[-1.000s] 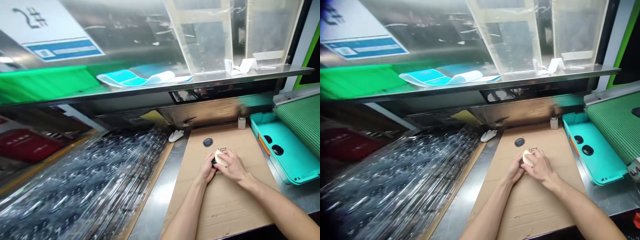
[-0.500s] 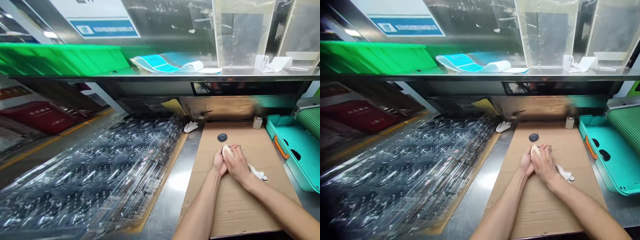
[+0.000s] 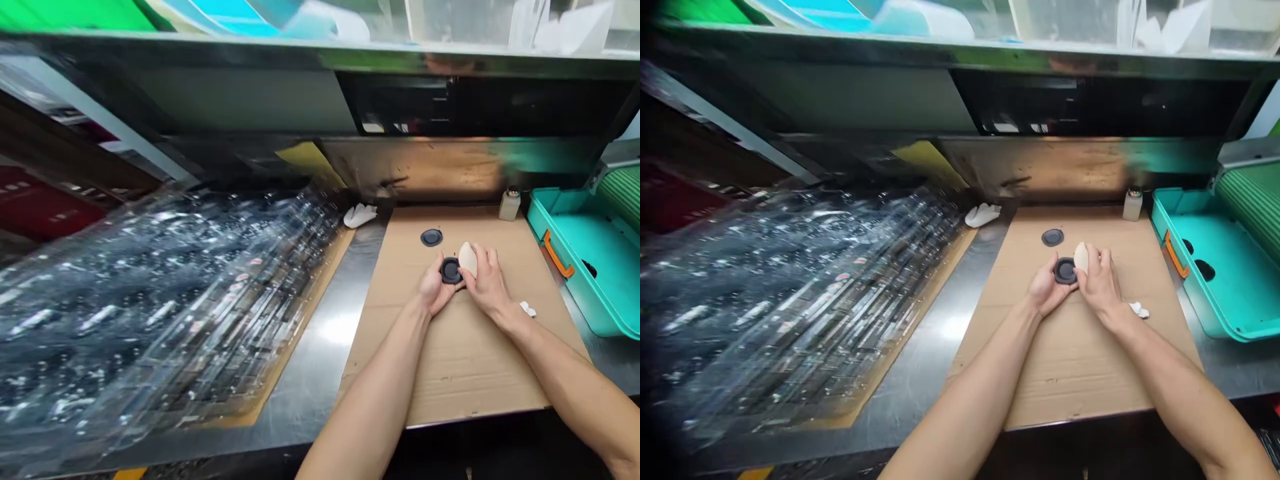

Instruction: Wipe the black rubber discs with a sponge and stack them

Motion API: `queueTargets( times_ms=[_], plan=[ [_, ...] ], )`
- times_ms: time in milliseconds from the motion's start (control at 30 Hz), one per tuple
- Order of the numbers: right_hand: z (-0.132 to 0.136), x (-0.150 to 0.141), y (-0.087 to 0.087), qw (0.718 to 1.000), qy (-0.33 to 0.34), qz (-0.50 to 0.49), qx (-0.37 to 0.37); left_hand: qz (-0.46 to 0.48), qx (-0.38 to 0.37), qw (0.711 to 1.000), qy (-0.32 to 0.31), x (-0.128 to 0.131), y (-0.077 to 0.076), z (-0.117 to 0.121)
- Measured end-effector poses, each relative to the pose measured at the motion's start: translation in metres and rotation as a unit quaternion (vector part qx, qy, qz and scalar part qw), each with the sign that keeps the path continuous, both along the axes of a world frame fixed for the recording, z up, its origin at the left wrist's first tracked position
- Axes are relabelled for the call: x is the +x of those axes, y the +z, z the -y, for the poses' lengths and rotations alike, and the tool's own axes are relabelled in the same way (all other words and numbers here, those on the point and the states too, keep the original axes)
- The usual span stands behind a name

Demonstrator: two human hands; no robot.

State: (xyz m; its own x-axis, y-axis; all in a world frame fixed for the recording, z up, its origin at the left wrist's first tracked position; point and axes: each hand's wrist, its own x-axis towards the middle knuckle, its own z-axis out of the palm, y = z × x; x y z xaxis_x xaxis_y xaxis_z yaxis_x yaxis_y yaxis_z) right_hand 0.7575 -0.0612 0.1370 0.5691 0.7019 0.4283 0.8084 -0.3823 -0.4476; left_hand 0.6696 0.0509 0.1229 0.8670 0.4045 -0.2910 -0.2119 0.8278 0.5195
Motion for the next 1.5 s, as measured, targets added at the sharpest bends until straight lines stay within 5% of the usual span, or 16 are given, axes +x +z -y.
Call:
queueTargets(
  times_ms=[233,433,600,767,967,1167,1500],
  plan=[
    [0.006,-0.020,0.018,0.991,0.077,-0.078,-0.079,0.014,0.052,0.998,0.023,0.000,0.000,0.007],
    [-0.007,-0.029,0.019,0.994,-0.009,-0.057,-0.097,0.002,0.077,0.996,0.048,0.001,-0.002,0.013],
    [0.006,-0.026,0.020,0.988,0.069,-0.089,-0.105,-0.018,0.070,0.997,0.032,-0.004,0.001,0.011],
    [0.008,-0.012,0.025,0.988,0.043,-0.139,-0.059,-0.023,0.092,0.994,0.054,-0.002,0.002,0.012],
    [0.002,-0.005,0.024,0.972,0.144,-0.167,-0.086,-0.025,0.079,0.996,0.039,-0.005,-0.001,0.011],
    [0.006,-0.016,0.026,0.989,-0.014,-0.032,-0.146,-0.030,0.051,0.997,0.047,-0.001,-0.003,0.009],
    [-0.012,-0.025,0.018,0.976,-0.031,0.043,-0.212,-0.026,0.028,0.998,0.043,0.000,-0.003,0.009]
  ],
)
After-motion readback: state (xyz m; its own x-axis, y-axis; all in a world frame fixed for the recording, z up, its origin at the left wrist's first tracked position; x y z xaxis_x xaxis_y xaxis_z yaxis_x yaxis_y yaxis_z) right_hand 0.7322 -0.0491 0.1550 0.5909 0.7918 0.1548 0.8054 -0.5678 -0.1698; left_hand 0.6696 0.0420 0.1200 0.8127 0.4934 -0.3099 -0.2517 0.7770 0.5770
